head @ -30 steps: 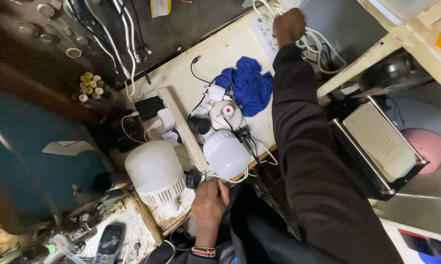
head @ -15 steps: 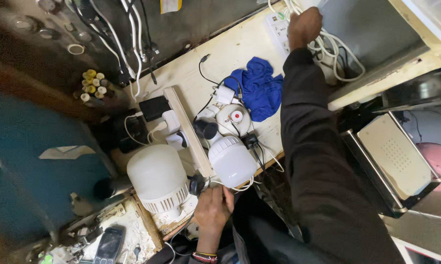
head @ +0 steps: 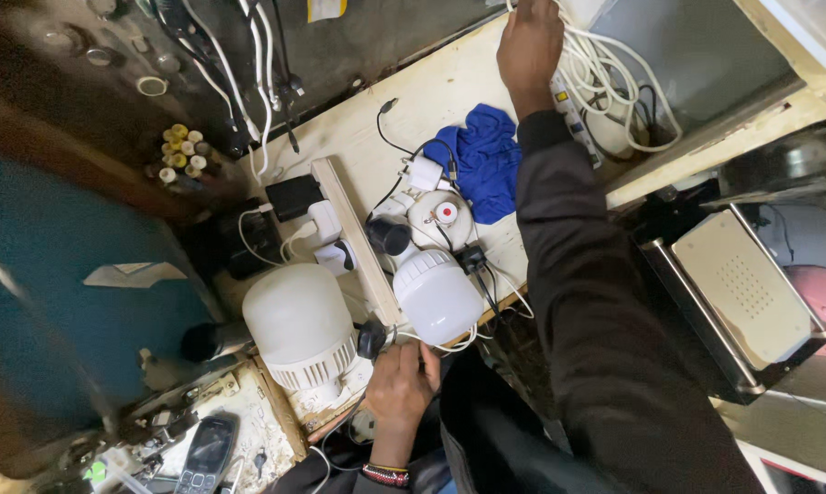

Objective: The person cleans a cluttered workbench using a blue cloth, wiping down various electronic components and wires. They handle a white LED bulb, a power strip, and a black mouse, moving them around to clean the surface underneath.

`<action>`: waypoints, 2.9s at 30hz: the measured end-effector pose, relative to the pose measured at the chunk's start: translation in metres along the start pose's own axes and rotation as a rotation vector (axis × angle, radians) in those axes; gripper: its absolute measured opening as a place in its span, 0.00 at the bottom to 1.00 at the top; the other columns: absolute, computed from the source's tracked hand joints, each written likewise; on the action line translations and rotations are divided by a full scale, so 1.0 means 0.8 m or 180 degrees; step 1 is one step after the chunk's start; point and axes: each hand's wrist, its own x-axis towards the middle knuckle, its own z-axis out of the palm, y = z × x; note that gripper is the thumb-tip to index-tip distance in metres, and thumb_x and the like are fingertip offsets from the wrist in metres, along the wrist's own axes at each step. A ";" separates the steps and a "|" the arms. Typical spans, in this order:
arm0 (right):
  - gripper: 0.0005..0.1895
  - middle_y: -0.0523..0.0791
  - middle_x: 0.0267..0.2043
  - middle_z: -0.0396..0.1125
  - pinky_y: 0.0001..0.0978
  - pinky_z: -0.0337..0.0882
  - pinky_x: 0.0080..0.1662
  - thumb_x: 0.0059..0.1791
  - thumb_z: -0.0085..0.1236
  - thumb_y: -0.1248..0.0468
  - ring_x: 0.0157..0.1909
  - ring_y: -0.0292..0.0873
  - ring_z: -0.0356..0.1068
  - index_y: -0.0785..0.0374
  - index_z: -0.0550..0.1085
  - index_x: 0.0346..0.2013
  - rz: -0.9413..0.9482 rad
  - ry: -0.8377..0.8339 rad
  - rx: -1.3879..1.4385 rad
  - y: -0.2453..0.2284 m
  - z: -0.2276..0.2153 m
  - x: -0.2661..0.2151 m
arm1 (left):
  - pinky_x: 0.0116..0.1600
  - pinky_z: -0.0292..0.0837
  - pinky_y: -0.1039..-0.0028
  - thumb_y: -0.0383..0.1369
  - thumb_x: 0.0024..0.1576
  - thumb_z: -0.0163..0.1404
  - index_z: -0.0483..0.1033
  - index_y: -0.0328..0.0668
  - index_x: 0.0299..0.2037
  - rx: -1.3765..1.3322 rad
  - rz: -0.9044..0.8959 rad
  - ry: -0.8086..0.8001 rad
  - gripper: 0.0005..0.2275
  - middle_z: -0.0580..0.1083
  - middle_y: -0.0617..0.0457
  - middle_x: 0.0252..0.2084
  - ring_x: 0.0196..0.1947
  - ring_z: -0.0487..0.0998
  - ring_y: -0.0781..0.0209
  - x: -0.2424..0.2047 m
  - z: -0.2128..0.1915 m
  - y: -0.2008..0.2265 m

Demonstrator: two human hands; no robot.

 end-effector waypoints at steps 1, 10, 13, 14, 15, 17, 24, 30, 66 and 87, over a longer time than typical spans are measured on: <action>0.12 0.51 0.48 0.67 0.49 0.69 0.44 0.53 0.54 0.62 0.48 0.55 0.66 0.61 0.73 0.49 0.0101 -0.0072 -0.0076 0.001 0.001 0.003 | 0.27 0.61 0.71 0.38 0.62 0.47 0.66 0.51 0.24 0.0030 0.0000 -0.0015 0.12 0.64 0.56 0.22 0.22 0.67 0.58 0.000 0.001 0.000; 0.26 0.55 0.61 0.66 0.65 0.66 0.44 0.58 0.48 0.49 0.54 0.63 0.63 0.67 0.67 0.61 0.0364 -0.0825 0.0389 0.021 0.030 0.012 | 0.27 0.61 0.72 0.37 0.61 0.48 0.67 0.52 0.24 0.0043 -0.0010 0.0001 0.12 0.64 0.56 0.22 0.22 0.67 0.58 0.005 0.002 0.000; 0.32 0.64 0.60 0.64 0.68 0.62 0.53 0.58 0.45 0.41 0.61 0.71 0.58 0.64 0.63 0.64 0.0911 -0.1326 0.1041 0.025 0.025 0.020 | 0.27 0.61 0.72 0.37 0.61 0.48 0.66 0.51 0.25 0.0033 -0.0034 0.0004 0.11 0.64 0.56 0.22 0.22 0.67 0.58 0.004 0.004 0.001; 0.34 0.69 0.57 0.63 0.66 0.61 0.57 0.57 0.45 0.37 0.63 0.75 0.57 0.59 0.61 0.66 0.1226 -0.1440 0.1264 0.025 0.019 0.024 | 0.27 0.61 0.72 0.37 0.62 0.48 0.67 0.51 0.26 0.0048 -0.0050 0.0006 0.11 0.65 0.56 0.23 0.22 0.67 0.58 0.003 0.002 0.002; 0.34 0.69 0.57 0.63 0.66 0.61 0.57 0.57 0.45 0.37 0.63 0.75 0.57 0.59 0.61 0.66 0.1224 -0.1406 0.1271 0.029 0.003 0.031 | 0.27 0.61 0.72 0.37 0.62 0.48 0.67 0.51 0.26 0.0051 -0.0039 0.0038 0.11 0.65 0.56 0.23 0.22 0.67 0.58 0.003 0.004 0.000; 0.32 0.51 0.56 0.70 0.46 0.65 0.29 0.55 0.41 0.38 0.40 0.48 0.73 0.55 0.67 0.63 0.1834 -0.2275 0.2269 0.036 -0.032 0.038 | 0.27 0.61 0.71 0.38 0.62 0.47 0.66 0.52 0.25 0.0055 -0.0033 0.0053 0.12 0.65 0.56 0.23 0.22 0.68 0.58 -0.002 0.005 0.000; 0.29 0.56 0.54 0.70 0.61 0.62 0.55 0.50 0.58 0.47 0.57 0.60 0.66 0.66 0.71 0.56 0.1496 -0.0724 0.0262 -0.014 -0.028 -0.049 | 0.29 0.62 0.71 0.37 0.61 0.48 0.69 0.52 0.27 -0.0089 -0.0048 0.0119 0.10 0.66 0.56 0.23 0.25 0.70 0.57 -0.008 0.004 -0.001; 0.34 0.52 0.59 0.59 0.57 0.62 0.55 0.42 0.63 0.62 0.59 0.60 0.60 0.62 0.66 0.62 0.1261 -0.0947 -0.0069 -0.001 -0.041 -0.085 | 0.29 0.63 0.70 0.38 0.61 0.48 0.70 0.52 0.29 -0.0010 -0.0082 0.0212 0.09 0.67 0.57 0.24 0.27 0.71 0.58 -0.013 0.006 0.000; 0.20 0.50 0.53 0.72 0.46 0.65 0.62 0.60 0.43 0.48 0.56 0.49 0.68 0.60 0.74 0.52 0.2439 -0.1336 0.3979 0.005 -0.201 -0.237 | 0.32 0.74 0.77 0.41 0.58 0.50 0.78 0.56 0.32 -0.0192 -0.0185 0.0666 0.06 0.70 0.60 0.22 0.26 0.77 0.61 -0.031 0.024 -0.007; 0.19 0.46 0.51 0.62 0.56 0.67 0.54 0.52 0.60 0.59 0.57 0.55 0.61 0.55 0.73 0.57 -0.0021 -0.1316 0.1620 -0.017 -0.208 -0.212 | 0.37 0.77 0.71 0.37 0.59 0.52 0.79 0.52 0.34 -0.1022 -0.0074 0.0435 0.05 0.72 0.55 0.22 0.28 0.80 0.54 -0.033 0.008 -0.015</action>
